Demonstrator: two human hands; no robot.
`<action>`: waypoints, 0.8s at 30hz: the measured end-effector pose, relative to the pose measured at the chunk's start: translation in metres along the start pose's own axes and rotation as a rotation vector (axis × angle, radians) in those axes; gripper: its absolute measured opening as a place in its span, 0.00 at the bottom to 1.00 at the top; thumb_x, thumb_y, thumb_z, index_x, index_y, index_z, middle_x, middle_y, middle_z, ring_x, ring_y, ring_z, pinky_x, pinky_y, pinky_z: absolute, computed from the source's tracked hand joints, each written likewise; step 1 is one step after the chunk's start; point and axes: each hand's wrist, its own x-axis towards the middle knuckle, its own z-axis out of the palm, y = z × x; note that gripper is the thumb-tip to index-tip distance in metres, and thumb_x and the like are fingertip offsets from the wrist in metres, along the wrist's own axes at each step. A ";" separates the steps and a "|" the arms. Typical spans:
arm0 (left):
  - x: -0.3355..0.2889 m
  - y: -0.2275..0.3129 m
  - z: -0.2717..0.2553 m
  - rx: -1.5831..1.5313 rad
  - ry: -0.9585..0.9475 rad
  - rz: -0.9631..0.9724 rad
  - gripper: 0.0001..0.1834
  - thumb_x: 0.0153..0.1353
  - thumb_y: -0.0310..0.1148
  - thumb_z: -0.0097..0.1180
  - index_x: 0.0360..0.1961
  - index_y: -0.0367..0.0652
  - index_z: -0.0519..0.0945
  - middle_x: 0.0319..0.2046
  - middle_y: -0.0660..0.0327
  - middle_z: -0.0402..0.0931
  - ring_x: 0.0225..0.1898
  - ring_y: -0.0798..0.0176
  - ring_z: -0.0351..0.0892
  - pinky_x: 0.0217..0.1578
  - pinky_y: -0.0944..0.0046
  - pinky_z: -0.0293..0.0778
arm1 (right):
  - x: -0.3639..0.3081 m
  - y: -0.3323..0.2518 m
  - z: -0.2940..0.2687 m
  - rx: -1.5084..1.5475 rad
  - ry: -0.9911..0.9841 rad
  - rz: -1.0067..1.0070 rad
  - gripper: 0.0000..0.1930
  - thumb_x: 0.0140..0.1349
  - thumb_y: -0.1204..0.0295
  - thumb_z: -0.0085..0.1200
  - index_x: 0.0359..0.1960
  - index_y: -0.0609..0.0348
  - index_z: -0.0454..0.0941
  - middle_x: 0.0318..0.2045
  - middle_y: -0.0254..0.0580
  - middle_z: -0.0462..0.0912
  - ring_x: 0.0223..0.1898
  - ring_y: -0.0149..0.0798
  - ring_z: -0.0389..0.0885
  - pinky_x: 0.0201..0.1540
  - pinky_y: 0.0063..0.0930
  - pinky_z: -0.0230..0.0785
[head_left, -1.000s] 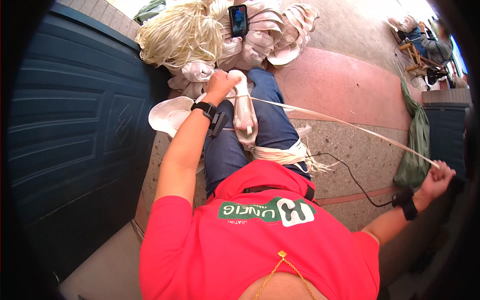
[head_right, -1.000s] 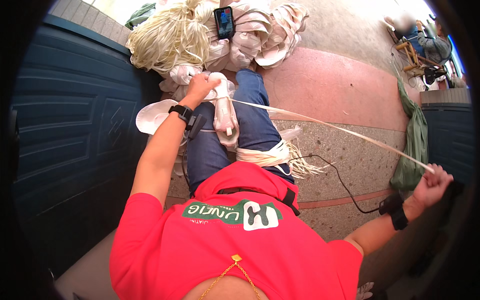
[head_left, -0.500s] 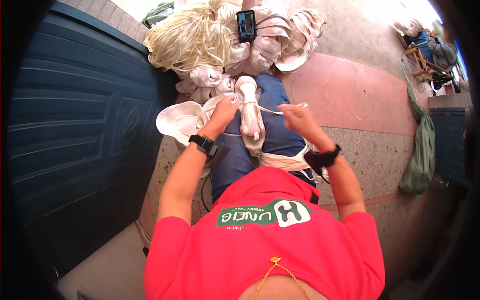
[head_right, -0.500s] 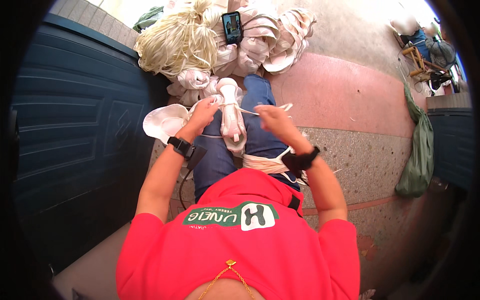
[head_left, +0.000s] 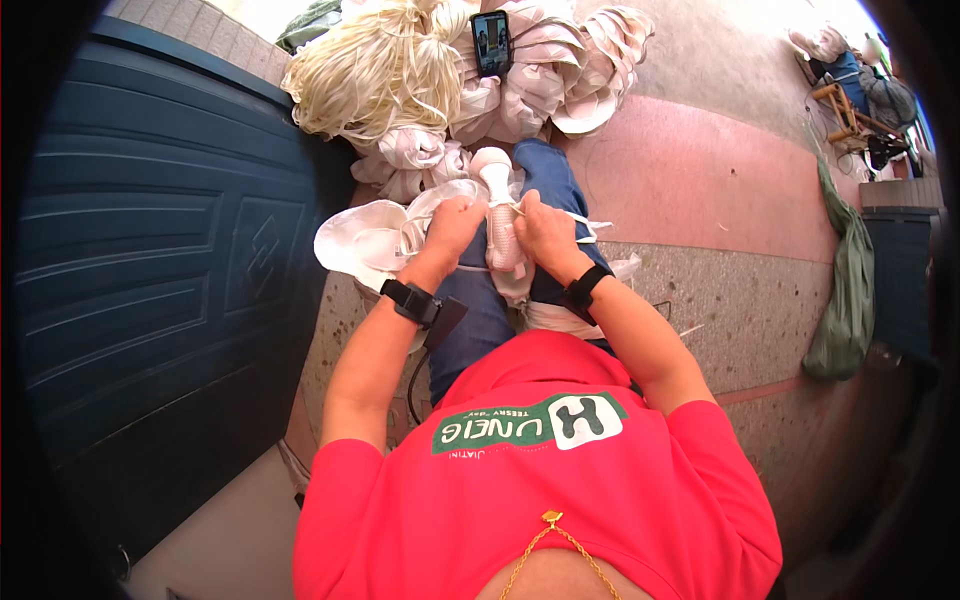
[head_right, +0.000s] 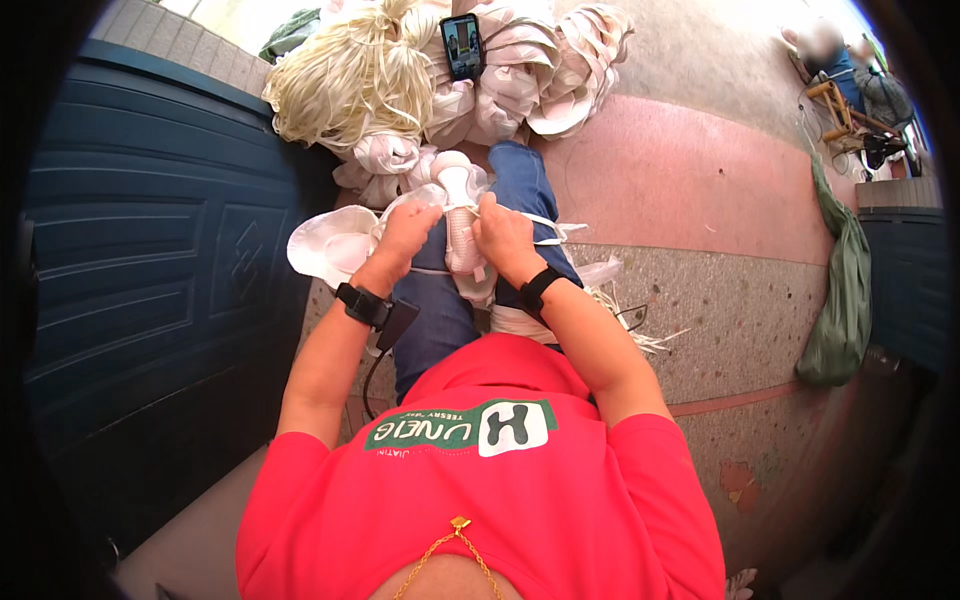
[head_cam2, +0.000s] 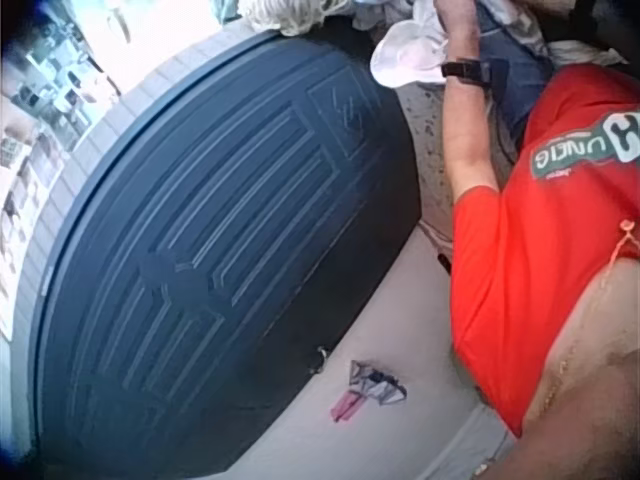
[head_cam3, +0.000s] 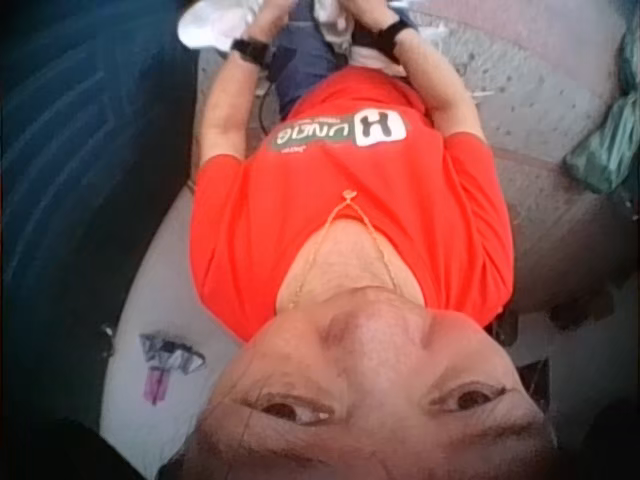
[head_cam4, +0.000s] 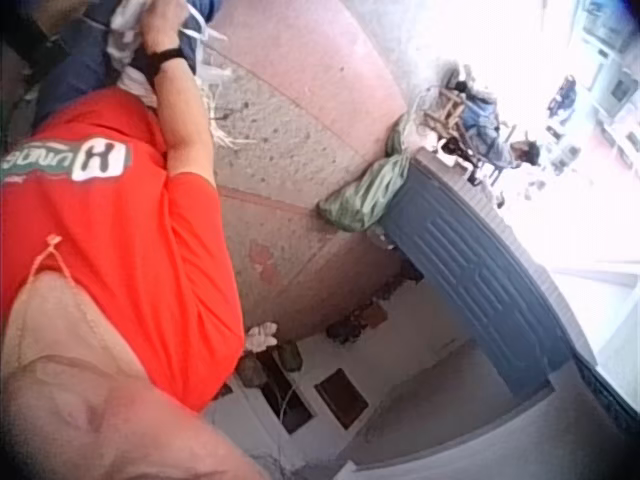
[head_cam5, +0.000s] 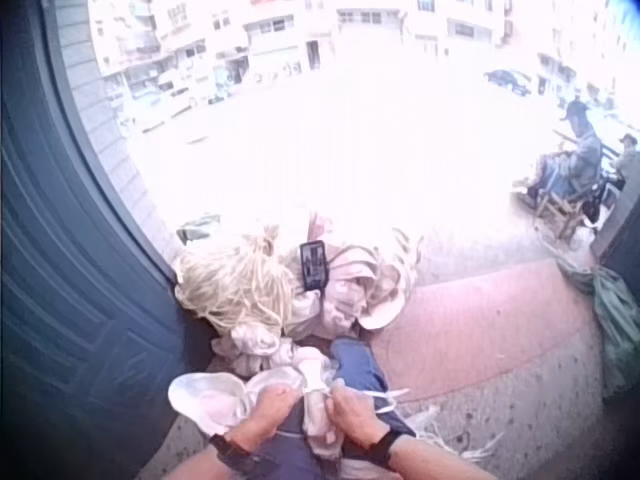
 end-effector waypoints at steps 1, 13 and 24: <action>-0.003 0.003 -0.004 -0.164 -0.002 -0.072 0.12 0.52 0.35 0.50 0.16 0.40 0.71 0.13 0.67 0.64 0.15 0.72 0.58 0.15 0.68 0.55 | 0.001 0.001 0.004 0.004 -0.008 -0.002 0.11 0.50 0.69 0.47 0.30 0.62 0.62 0.20 0.54 0.76 0.24 0.54 0.77 0.26 0.45 0.68; -0.017 0.005 -0.048 -0.068 -0.001 -0.051 0.09 0.55 0.37 0.52 0.29 0.42 0.75 0.15 0.74 0.60 0.13 0.80 0.53 0.12 0.77 0.49 | -0.003 0.011 -0.003 0.091 0.012 0.057 0.08 0.51 0.68 0.46 0.29 0.57 0.66 0.20 0.51 0.76 0.25 0.54 0.76 0.28 0.46 0.66; -0.027 -0.016 -0.002 -0.246 -0.123 -0.164 0.10 0.57 0.35 0.49 0.26 0.40 0.75 0.15 0.70 0.67 0.14 0.78 0.60 0.15 0.76 0.57 | -0.008 0.013 -0.003 0.128 -0.034 0.042 0.08 0.53 0.65 0.48 0.27 0.55 0.67 0.19 0.49 0.75 0.25 0.52 0.75 0.27 0.43 0.65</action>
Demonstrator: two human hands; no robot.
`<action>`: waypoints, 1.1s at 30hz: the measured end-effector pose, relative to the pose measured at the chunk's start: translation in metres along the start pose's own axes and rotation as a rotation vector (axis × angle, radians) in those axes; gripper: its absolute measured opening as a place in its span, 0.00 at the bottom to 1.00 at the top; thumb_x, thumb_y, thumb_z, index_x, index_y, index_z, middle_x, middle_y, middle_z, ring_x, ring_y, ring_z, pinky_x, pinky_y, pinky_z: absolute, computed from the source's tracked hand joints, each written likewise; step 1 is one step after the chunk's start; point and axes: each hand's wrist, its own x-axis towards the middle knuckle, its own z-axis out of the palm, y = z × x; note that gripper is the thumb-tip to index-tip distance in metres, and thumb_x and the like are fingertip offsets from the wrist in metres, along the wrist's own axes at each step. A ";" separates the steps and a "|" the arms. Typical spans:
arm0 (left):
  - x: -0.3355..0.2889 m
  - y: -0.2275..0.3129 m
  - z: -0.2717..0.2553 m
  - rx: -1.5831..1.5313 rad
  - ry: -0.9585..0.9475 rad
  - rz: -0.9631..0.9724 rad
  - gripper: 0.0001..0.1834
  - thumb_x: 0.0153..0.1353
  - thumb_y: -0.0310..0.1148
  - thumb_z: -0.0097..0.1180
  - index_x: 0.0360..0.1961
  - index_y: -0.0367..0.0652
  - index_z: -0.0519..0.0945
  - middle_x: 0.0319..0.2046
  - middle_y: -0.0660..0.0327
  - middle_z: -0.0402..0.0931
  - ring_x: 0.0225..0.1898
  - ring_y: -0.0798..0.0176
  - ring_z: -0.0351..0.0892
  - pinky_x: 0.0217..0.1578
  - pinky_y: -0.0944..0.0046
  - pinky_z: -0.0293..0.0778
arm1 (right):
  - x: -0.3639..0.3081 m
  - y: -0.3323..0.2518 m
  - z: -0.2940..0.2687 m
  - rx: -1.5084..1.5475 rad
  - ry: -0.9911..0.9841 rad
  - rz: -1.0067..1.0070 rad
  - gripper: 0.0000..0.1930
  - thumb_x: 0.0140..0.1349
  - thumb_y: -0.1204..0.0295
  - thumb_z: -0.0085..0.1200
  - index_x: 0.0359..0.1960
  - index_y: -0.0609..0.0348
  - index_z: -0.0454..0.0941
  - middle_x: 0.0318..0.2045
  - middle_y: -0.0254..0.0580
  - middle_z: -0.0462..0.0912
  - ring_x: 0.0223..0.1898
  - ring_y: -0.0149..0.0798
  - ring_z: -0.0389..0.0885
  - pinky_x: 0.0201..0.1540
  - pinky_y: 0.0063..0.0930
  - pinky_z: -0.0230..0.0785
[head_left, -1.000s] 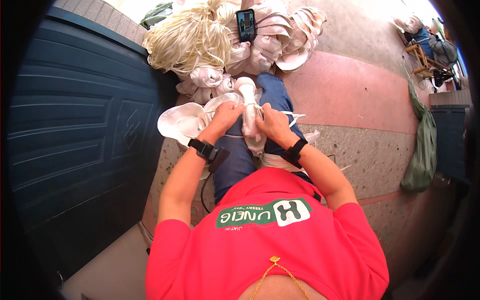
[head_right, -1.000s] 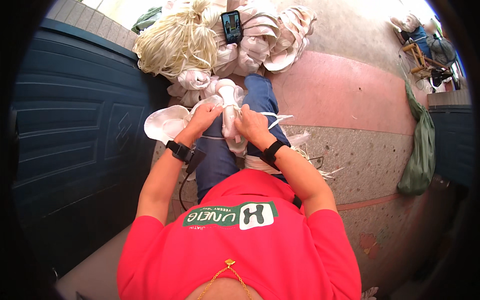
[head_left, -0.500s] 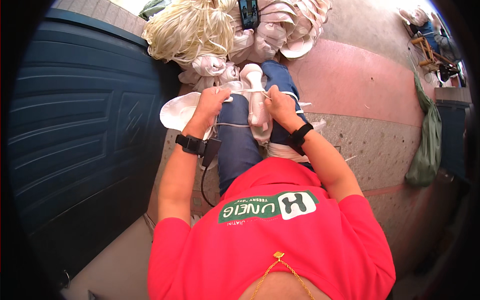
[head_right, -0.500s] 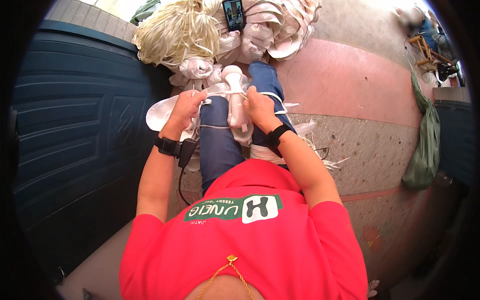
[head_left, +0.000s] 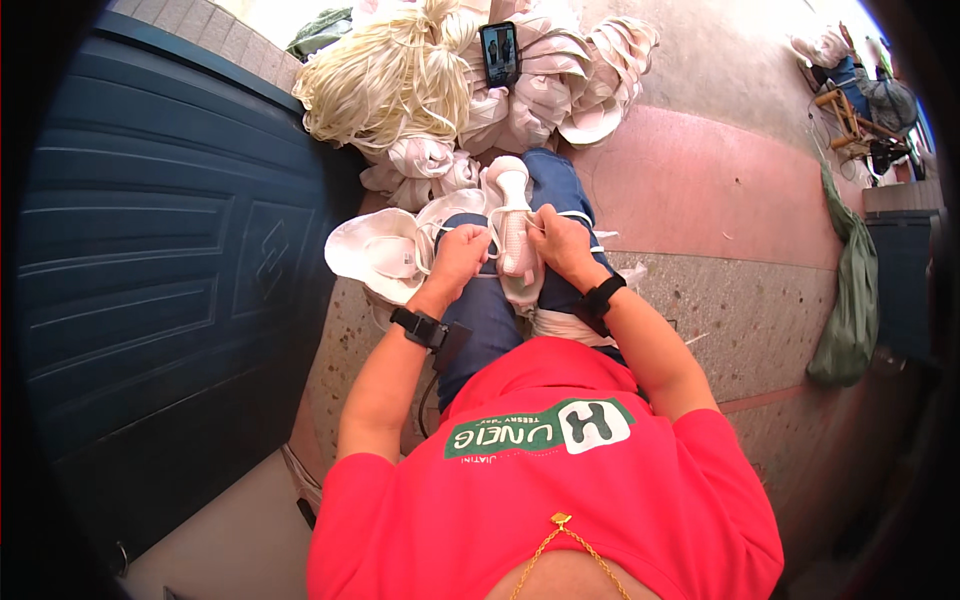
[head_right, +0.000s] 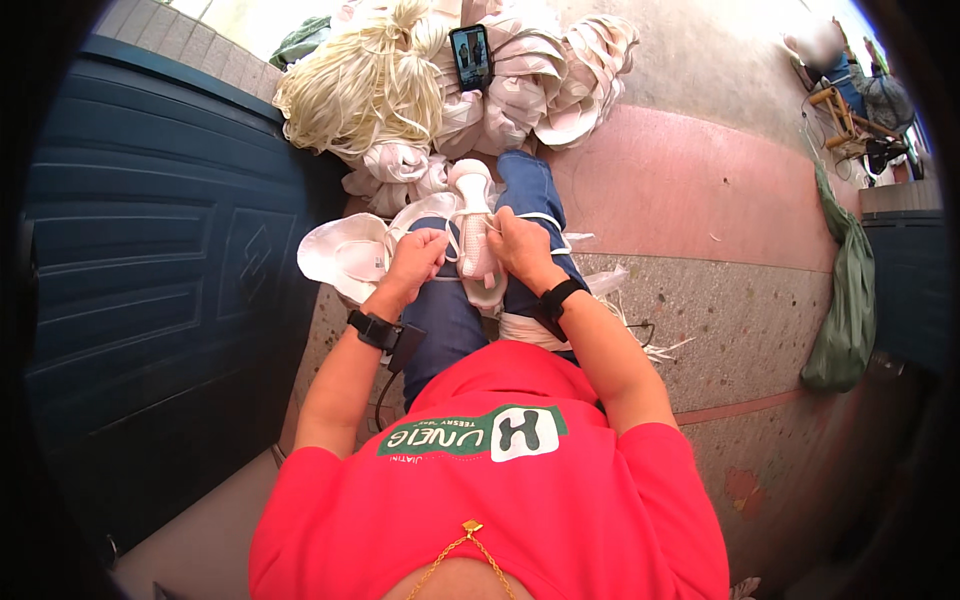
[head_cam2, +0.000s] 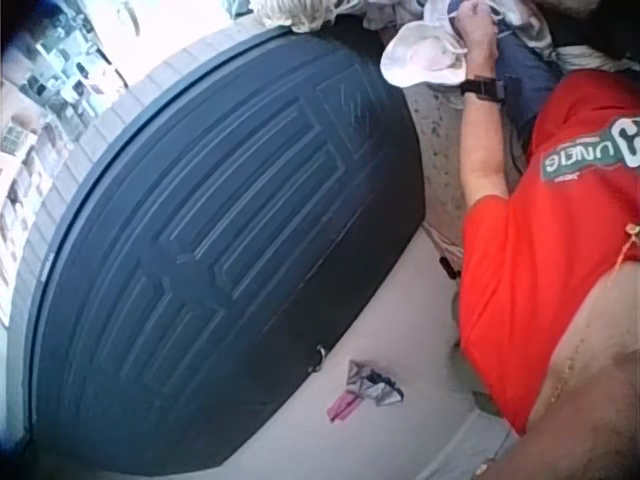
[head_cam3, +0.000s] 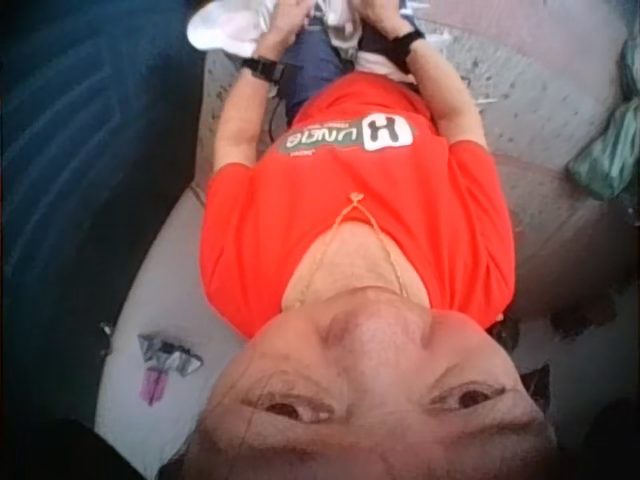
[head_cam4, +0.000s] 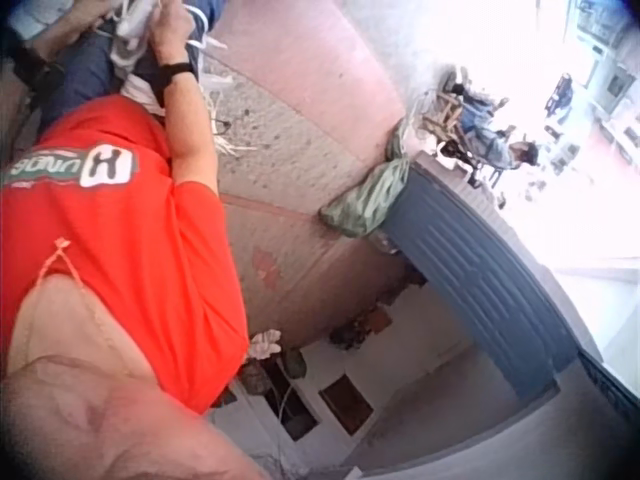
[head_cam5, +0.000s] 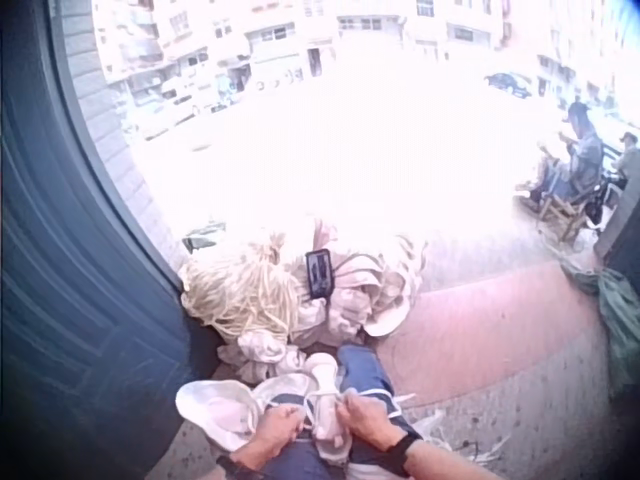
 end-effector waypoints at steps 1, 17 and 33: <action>0.003 -0.001 0.000 0.070 0.085 0.073 0.10 0.57 0.35 0.49 0.28 0.39 0.76 0.15 0.69 0.68 0.15 0.77 0.61 0.15 0.75 0.57 | 0.000 -0.001 -0.001 -0.002 0.003 0.000 0.08 0.53 0.65 0.48 0.27 0.55 0.67 0.19 0.49 0.75 0.25 0.52 0.75 0.27 0.43 0.65; -0.048 -0.029 -0.107 0.653 0.498 0.351 0.11 0.57 0.33 0.50 0.34 0.35 0.75 0.19 0.65 0.72 0.19 0.73 0.68 0.20 0.72 0.65 | -0.001 0.007 -0.001 0.000 -0.013 -0.048 0.09 0.52 0.65 0.47 0.30 0.57 0.66 0.21 0.52 0.76 0.26 0.55 0.76 0.28 0.46 0.66; 0.047 -0.014 -0.021 0.367 0.428 0.750 0.09 0.56 0.32 0.49 0.30 0.36 0.73 0.25 0.55 0.75 0.25 0.55 0.74 0.29 0.61 0.69 | -0.024 -0.024 -0.018 0.187 -0.110 -0.156 0.13 0.60 0.62 0.43 0.28 0.60 0.70 0.32 0.51 0.75 0.29 0.55 0.74 0.30 0.43 0.65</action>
